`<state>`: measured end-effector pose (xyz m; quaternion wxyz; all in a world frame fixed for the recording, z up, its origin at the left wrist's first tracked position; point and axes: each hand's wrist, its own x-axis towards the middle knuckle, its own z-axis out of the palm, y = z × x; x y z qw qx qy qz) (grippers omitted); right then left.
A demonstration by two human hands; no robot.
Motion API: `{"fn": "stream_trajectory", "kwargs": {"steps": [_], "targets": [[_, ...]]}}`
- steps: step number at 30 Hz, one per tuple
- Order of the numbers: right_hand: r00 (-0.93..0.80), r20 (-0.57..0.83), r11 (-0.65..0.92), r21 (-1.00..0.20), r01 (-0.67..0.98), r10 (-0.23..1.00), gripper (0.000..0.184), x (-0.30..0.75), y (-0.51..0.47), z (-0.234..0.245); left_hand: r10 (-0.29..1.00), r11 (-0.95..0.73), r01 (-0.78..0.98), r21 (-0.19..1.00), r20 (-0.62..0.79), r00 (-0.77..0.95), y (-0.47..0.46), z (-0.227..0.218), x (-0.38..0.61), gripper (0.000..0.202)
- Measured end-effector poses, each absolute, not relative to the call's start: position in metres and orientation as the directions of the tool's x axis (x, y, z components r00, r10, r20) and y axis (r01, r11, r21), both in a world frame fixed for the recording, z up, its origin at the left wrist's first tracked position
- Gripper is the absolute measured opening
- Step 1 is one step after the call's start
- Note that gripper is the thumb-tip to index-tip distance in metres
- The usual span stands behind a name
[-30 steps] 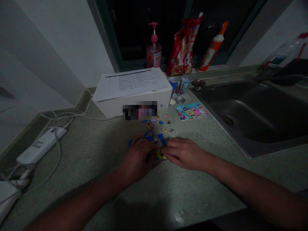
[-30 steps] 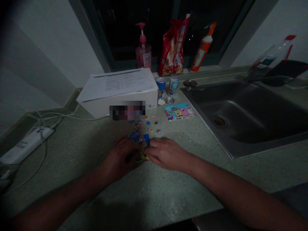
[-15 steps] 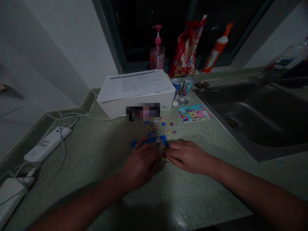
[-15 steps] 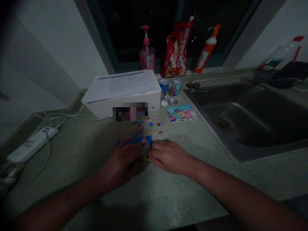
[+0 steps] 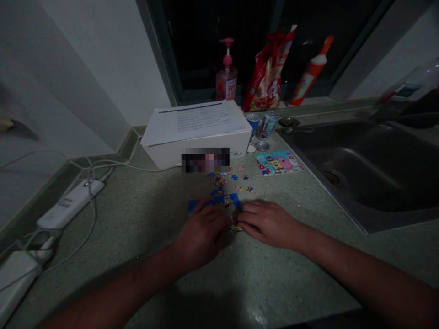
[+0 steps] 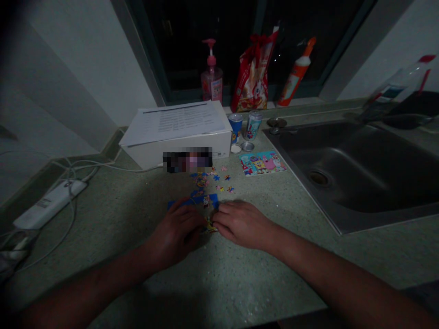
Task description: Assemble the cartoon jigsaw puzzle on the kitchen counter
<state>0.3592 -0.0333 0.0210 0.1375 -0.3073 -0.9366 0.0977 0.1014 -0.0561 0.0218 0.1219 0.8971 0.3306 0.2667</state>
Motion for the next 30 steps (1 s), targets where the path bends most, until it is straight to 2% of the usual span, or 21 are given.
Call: {"fn": "stream_trajectory", "kwargs": {"steps": [6,9,12,14,17,23,30], "targets": [[-0.67,0.314,0.738,-0.342,0.581,0.673,0.026,0.367,-0.025,0.022,0.709,-0.704,0.547,0.454,0.402,0.579,-0.048,0.028,0.093,0.017],[-0.547,0.369,0.659,-0.432,0.616,0.752,0.025,0.378,-0.012,0.019,0.802,-0.597,0.601,0.532,0.423,0.422,-0.03,0.041,0.073,0.016],[-0.412,0.356,0.544,-0.545,0.638,0.839,0.025,0.389,0.004,0.011,0.921,-0.364,0.706,0.608,0.347,0.177,-0.008,0.052,0.044,0.014],[-0.339,0.331,0.473,-0.648,0.597,0.881,0.024,0.394,0.014,0.002,0.952,-0.23,0.739,0.633,0.305,0.035,0.005,0.053,0.024,0.019],[-0.256,0.263,0.364,-0.749,0.554,0.93,0.026,0.397,0.024,-0.01,0.955,-0.143,0.749,0.647,0.29,-0.068,0.02,0.043,0.0,0.02],[-0.165,0.229,0.281,-0.816,0.505,0.959,0.029,0.398,0.032,-0.015,0.96,-0.092,0.726,0.681,0.254,-0.116,0.03,0.02,-0.019,0.027],[-0.184,0.312,0.362,-0.783,0.506,0.932,0.029,0.383,0.048,0.009,0.973,-0.063,0.711,0.7,0.202,-0.113,0.031,0.02,-0.018,0.029]]}}
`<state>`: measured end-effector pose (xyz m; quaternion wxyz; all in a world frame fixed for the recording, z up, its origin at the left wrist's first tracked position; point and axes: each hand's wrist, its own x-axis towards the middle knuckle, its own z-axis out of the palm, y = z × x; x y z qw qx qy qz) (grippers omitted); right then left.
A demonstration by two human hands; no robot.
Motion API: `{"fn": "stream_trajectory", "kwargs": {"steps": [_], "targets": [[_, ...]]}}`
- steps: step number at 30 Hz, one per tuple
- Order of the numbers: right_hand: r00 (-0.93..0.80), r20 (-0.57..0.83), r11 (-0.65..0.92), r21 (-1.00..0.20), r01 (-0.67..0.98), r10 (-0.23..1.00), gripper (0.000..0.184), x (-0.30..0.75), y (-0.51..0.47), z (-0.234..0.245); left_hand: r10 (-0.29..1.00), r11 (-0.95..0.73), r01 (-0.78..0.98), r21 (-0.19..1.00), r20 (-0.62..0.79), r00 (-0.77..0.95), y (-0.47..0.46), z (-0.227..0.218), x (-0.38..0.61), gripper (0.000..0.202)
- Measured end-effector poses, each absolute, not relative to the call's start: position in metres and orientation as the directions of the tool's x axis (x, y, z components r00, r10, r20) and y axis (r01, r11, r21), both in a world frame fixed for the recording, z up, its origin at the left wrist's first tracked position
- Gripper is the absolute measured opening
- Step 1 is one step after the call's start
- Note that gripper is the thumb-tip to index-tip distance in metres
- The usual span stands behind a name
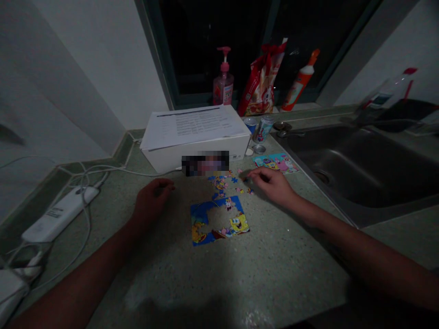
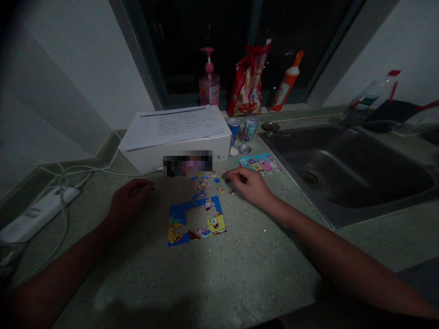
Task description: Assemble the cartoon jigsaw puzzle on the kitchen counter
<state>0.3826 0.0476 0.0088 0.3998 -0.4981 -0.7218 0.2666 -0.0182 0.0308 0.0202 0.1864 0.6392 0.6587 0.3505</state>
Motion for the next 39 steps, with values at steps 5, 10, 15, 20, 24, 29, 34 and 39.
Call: {"fn": "stream_trajectory", "kwargs": {"steps": [5,10,15,20,24,29,34,39], "targets": [[-0.135,0.344,0.361,-0.766,0.533,0.929,0.026,0.368,0.059,0.009,0.974,-0.038,0.729,0.683,0.19,-0.127,0.031,0.021,-0.019,0.032],[-0.057,0.343,0.316,-0.772,0.551,0.937,0.028,0.373,0.061,-0.008,0.973,-0.015,0.711,0.703,0.174,-0.152,0.032,0.02,-0.02,0.032],[-0.063,0.328,0.308,-0.784,0.539,0.943,0.028,0.379,0.063,-0.016,0.972,-0.006,0.677,0.736,0.164,-0.171,0.033,0.016,-0.024,0.031],[-0.252,0.359,0.434,-0.644,0.63,0.899,0.023,0.38,0.058,-0.009,0.973,-0.007,0.69,0.724,0.164,-0.162,0.033,0.014,-0.025,0.031],[-0.547,0.41,0.683,-0.398,0.612,0.73,0.031,0.385,0.05,0.004,0.976,0.008,0.706,0.709,0.149,-0.161,0.033,0.016,-0.024,0.031],[-0.626,0.367,0.725,-0.317,0.612,0.689,0.03,0.387,0.044,0.01,0.976,0.003,0.704,0.71,0.151,-0.156,0.034,0.016,-0.023,0.03],[-0.641,0.348,0.729,-0.327,0.601,0.684,0.026,0.386,0.042,0.007,0.978,0.011,0.69,0.723,0.136,-0.158,0.033,0.017,-0.022,0.031],[-0.642,0.333,0.723,-0.325,0.61,0.691,0.034,0.385,0.041,0.008,0.975,0.004,0.706,0.708,0.153,-0.16,0.032,0.019,-0.021,0.029]]}}
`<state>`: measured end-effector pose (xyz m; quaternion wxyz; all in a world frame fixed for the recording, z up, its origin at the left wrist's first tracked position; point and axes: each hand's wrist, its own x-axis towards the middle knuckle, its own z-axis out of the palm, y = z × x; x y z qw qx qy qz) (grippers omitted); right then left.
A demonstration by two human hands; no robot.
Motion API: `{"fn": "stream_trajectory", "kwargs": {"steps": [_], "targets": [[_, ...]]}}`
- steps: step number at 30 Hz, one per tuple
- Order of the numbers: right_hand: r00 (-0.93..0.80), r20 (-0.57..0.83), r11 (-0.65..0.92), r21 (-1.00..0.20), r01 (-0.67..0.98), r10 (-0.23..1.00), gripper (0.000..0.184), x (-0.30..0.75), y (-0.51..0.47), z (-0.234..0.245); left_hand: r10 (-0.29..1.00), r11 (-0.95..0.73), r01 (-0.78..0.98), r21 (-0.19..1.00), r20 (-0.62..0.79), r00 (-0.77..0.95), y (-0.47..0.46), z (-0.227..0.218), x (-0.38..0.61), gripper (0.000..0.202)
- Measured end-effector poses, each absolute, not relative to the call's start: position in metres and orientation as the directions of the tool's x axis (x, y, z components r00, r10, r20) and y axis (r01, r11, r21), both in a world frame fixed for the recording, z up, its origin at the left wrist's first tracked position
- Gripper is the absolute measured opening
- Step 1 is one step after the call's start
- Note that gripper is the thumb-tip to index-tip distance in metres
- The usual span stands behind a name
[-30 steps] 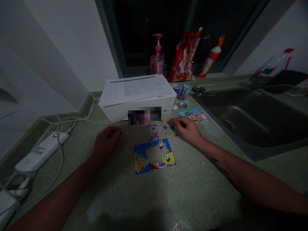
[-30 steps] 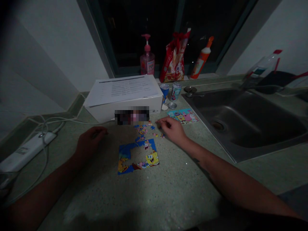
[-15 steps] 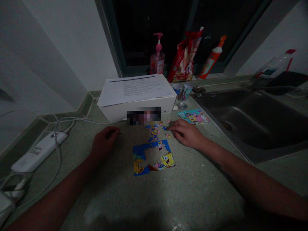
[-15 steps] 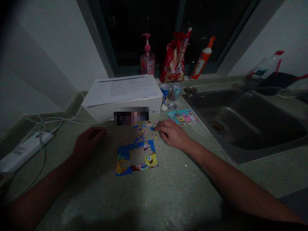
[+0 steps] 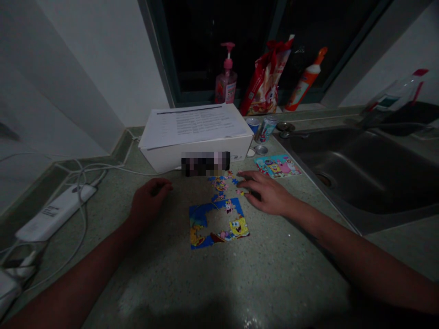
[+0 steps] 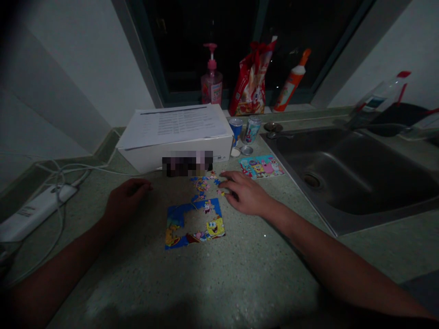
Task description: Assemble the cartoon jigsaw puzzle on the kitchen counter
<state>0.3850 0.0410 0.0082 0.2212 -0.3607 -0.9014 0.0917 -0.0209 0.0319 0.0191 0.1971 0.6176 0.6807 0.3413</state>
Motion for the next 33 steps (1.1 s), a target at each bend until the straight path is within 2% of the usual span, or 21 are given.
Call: {"fn": "stream_trajectory", "kwargs": {"steps": [3,14,21,33], "targets": [[-0.65,0.335,0.731,-0.329,0.598,0.683,0.036,0.3842,0.0403,0.0082,0.977,0.006,0.712,0.702,0.146,-0.153,0.0318,0.02,-0.0207,0.03],[-0.64,0.335,0.723,-0.305,0.62,0.691,0.022,0.3838,0.0394,0.0089,0.978,0.007,0.716,0.698,0.145,-0.151,0.0331,0.0159,-0.0231,0.032],[-0.588,0.352,0.685,-0.355,0.637,0.729,0.026,0.3786,0.0342,0.0073,0.977,0.0,0.708,0.706,0.15,-0.15,0.0338,0.0145,-0.0232,0.033],[-0.588,0.33,0.674,-0.345,0.653,0.738,0.025,0.3769,0.0357,-0.0007,0.978,-0.011,0.698,0.716,0.153,-0.141,0.033,0.0145,-0.021,0.036]]}}
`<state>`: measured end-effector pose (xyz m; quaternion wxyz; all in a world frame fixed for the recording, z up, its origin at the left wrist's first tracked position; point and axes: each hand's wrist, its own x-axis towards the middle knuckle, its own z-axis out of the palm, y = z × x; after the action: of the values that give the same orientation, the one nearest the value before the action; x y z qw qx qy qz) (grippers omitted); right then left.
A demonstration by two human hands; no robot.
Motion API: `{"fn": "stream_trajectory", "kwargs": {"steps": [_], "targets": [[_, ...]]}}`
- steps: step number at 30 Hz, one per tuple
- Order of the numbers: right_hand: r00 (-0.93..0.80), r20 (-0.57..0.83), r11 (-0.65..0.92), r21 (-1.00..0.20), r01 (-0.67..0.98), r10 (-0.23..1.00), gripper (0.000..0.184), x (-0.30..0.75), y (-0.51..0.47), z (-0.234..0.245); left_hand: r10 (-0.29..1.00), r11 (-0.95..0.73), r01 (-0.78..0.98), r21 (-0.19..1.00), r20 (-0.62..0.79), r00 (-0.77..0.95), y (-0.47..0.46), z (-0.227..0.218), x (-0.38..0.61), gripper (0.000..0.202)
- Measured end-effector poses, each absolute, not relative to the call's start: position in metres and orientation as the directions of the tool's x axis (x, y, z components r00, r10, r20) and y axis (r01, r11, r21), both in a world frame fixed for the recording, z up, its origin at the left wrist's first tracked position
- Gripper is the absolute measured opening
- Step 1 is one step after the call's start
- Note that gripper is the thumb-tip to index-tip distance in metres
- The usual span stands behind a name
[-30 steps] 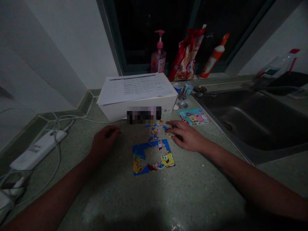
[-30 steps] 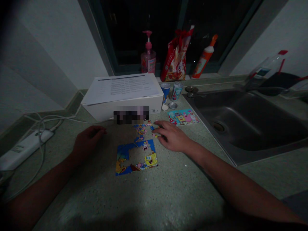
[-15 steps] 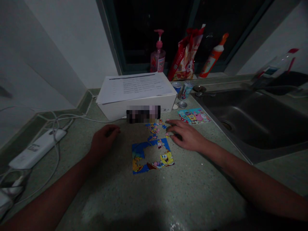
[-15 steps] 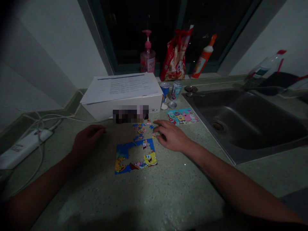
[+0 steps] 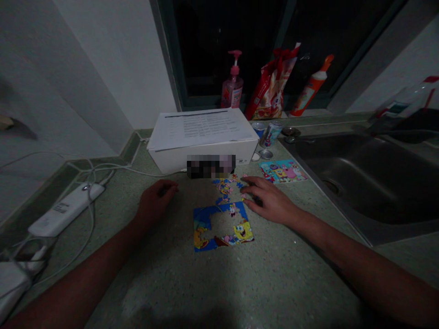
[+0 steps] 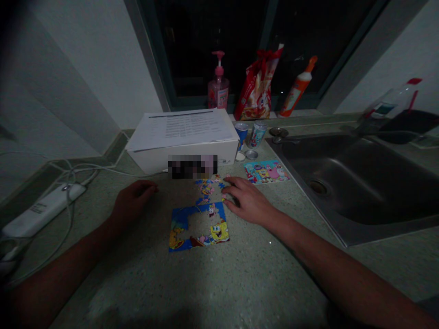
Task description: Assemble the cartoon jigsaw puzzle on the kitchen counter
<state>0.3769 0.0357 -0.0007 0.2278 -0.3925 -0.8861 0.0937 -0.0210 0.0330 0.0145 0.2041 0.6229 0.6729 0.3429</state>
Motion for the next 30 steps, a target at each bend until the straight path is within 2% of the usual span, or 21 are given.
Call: {"fn": "stream_trajectory", "kwargs": {"steps": [15,24,30], "targets": [[-0.556,0.379,0.672,-0.464,0.578,0.74,0.016,0.374,0.038,0.003,0.977,-0.032,0.694,0.72,0.17,-0.132,0.035,0.011,-0.023,0.036],[-0.528,0.326,0.605,-0.586,0.538,0.785,0.009,0.369,0.033,0.011,0.977,-0.03,0.687,0.726,0.165,-0.132,0.033,0.014,-0.02,0.035],[-0.447,0.258,0.487,-0.692,0.533,0.857,0.006,0.367,0.029,0.01,0.978,-0.036,0.693,0.72,0.169,-0.125,0.032,0.016,-0.019,0.033]]}}
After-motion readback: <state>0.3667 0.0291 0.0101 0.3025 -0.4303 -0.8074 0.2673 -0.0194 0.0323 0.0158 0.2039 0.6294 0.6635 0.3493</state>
